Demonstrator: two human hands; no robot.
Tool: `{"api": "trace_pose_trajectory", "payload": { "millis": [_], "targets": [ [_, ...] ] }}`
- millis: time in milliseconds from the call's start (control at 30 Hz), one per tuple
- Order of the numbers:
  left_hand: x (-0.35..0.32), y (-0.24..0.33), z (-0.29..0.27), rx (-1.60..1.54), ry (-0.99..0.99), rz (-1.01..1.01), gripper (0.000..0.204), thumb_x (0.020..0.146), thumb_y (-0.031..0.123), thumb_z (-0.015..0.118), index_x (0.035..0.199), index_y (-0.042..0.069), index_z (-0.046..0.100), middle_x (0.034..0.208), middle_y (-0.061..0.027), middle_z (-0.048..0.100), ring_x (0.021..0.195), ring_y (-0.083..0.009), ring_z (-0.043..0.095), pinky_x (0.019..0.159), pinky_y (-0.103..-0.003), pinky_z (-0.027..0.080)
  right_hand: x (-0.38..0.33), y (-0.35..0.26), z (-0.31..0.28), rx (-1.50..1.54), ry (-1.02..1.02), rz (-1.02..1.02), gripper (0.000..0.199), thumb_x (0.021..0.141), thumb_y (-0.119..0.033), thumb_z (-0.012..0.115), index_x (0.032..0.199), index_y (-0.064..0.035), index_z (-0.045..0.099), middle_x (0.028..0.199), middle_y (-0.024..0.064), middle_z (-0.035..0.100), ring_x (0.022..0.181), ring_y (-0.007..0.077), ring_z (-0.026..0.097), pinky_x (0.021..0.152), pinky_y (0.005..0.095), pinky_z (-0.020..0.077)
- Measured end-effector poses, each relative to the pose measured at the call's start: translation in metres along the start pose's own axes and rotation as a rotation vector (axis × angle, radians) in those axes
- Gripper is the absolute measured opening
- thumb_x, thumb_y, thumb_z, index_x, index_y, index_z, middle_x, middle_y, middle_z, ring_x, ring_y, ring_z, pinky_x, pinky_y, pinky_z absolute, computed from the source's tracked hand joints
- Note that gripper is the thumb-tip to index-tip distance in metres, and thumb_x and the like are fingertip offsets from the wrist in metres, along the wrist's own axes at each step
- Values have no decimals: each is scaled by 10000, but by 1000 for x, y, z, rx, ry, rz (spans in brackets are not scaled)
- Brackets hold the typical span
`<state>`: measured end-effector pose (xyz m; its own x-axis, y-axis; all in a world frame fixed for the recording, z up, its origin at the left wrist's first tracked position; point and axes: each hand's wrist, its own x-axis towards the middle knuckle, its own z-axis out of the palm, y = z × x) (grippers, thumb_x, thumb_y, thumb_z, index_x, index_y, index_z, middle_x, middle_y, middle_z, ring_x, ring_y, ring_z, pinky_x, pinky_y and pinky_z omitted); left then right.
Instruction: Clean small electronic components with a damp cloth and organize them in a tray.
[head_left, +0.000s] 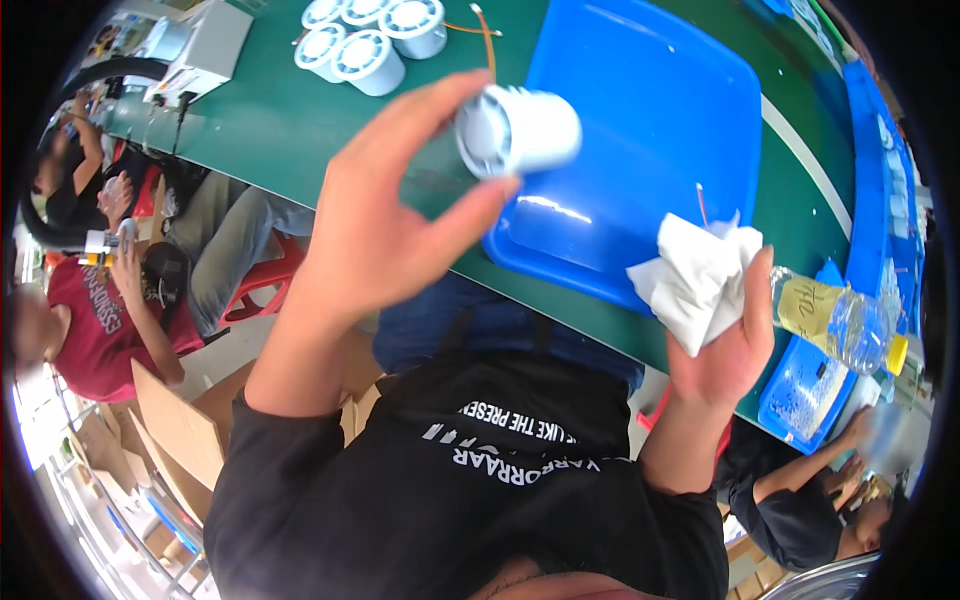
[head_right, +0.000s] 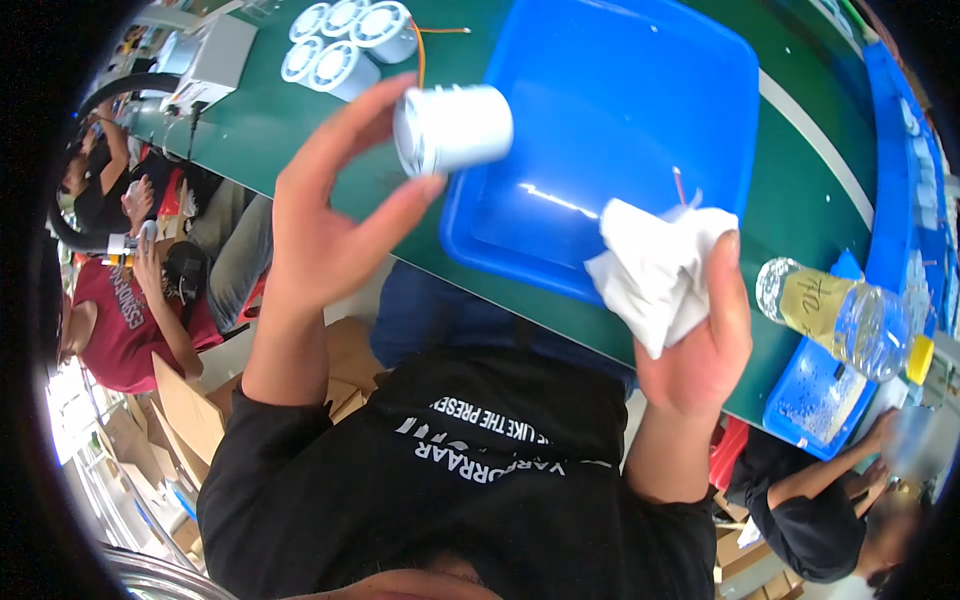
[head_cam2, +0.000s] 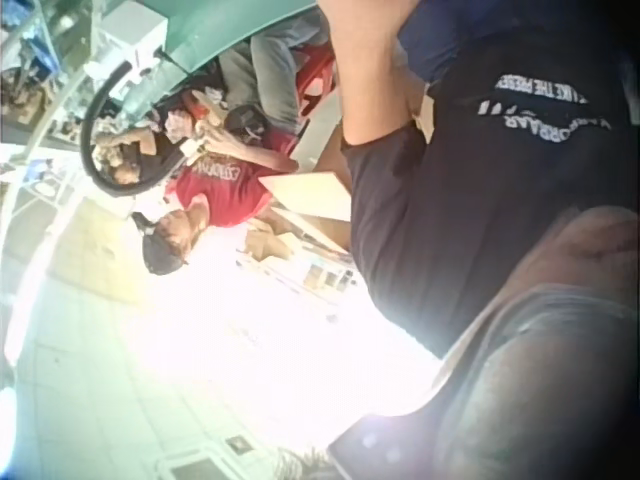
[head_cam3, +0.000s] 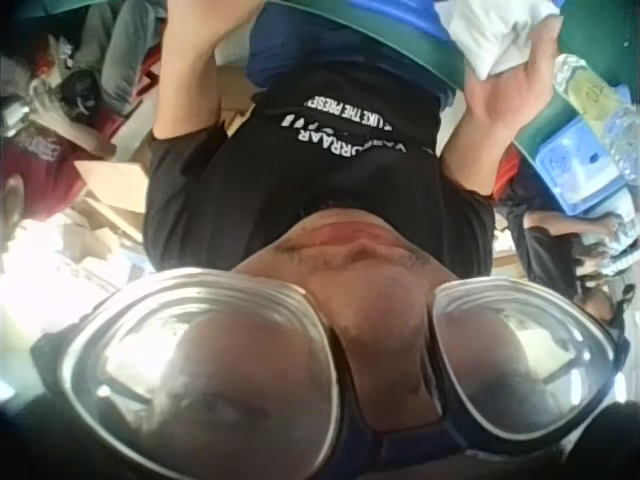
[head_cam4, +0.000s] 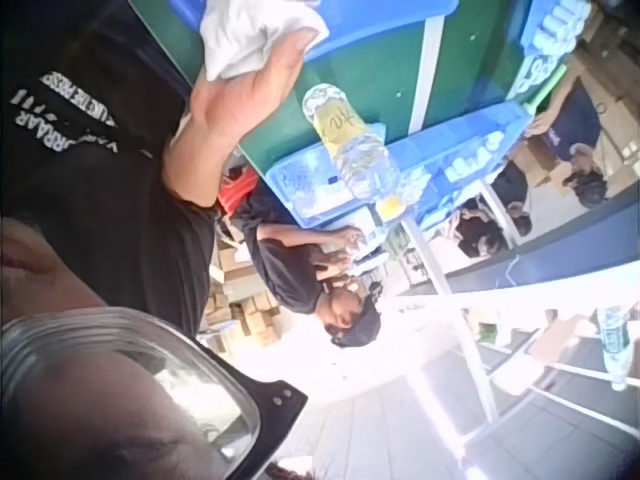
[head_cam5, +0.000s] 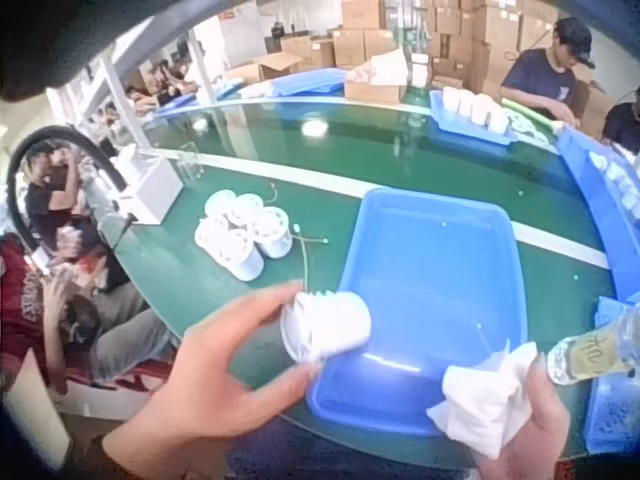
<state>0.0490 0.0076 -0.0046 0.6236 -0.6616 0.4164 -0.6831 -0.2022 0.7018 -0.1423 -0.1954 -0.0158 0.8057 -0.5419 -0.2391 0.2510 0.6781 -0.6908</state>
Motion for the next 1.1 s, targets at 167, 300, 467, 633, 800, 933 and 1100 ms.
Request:
{"api": "trace_pose_trajectory", "payload": {
  "millis": [167,300,467,633,800,933,1100],
  "targets": [
    [37,-42,-20,531,18,94,530,797,145,786,1289,48,615,1201,-147,655,1141,-326,606,976,-400,486,3,-8,8,-143,69,-51,299,1090,-312,402,1142,-71,571,935,45,608,752,131,561,597,277,423],
    [48,-46,-11,674,-7,123,529,810,181,765,1287,26,595,1258,-191,576,1211,-368,534,993,-448,468,0,-14,-1,-220,51,-67,315,1074,-290,445,1150,-15,579,993,78,650,824,145,620,682,295,479],
    [69,-29,39,142,-122,135,641,947,372,642,1427,-12,458,1495,-291,399,1401,-439,378,1166,-467,319,0,-17,-5,-259,30,-43,336,1059,-278,486,1177,20,584,1078,114,679,955,197,680,834,340,528],
    [94,-75,89,-75,-18,-238,779,1011,503,476,1527,-50,287,1595,-311,227,1516,-416,165,1232,-458,160,0,-17,-3,-271,42,-50,345,1057,-271,491,1194,32,581,1104,127,680,988,214,684,868,357,532],
    [103,-111,73,14,103,-182,766,1016,512,478,1508,-55,325,1592,-300,252,1508,-392,215,1227,-427,181,-6,-20,-10,-304,69,-87,347,1054,-259,501,1218,38,573,1125,137,678,1018,223,680,901,367,528],
    [111,-141,46,101,190,-187,771,1011,507,485,1462,-108,368,1522,-344,350,1476,-413,286,1221,-418,212,-7,-22,-9,-349,132,-64,373,1036,-282,550,1205,48,589,1096,114,664,994,178,638,892,317,472],
    [117,-176,3,163,244,-341,764,1000,540,481,1461,-65,405,1492,-302,431,1421,-399,393,1179,-407,295,-10,-25,-11,-362,160,-57,365,1033,-277,556,1201,45,591,1083,111,667,989,178,639,885,319,475]
  ]
}}
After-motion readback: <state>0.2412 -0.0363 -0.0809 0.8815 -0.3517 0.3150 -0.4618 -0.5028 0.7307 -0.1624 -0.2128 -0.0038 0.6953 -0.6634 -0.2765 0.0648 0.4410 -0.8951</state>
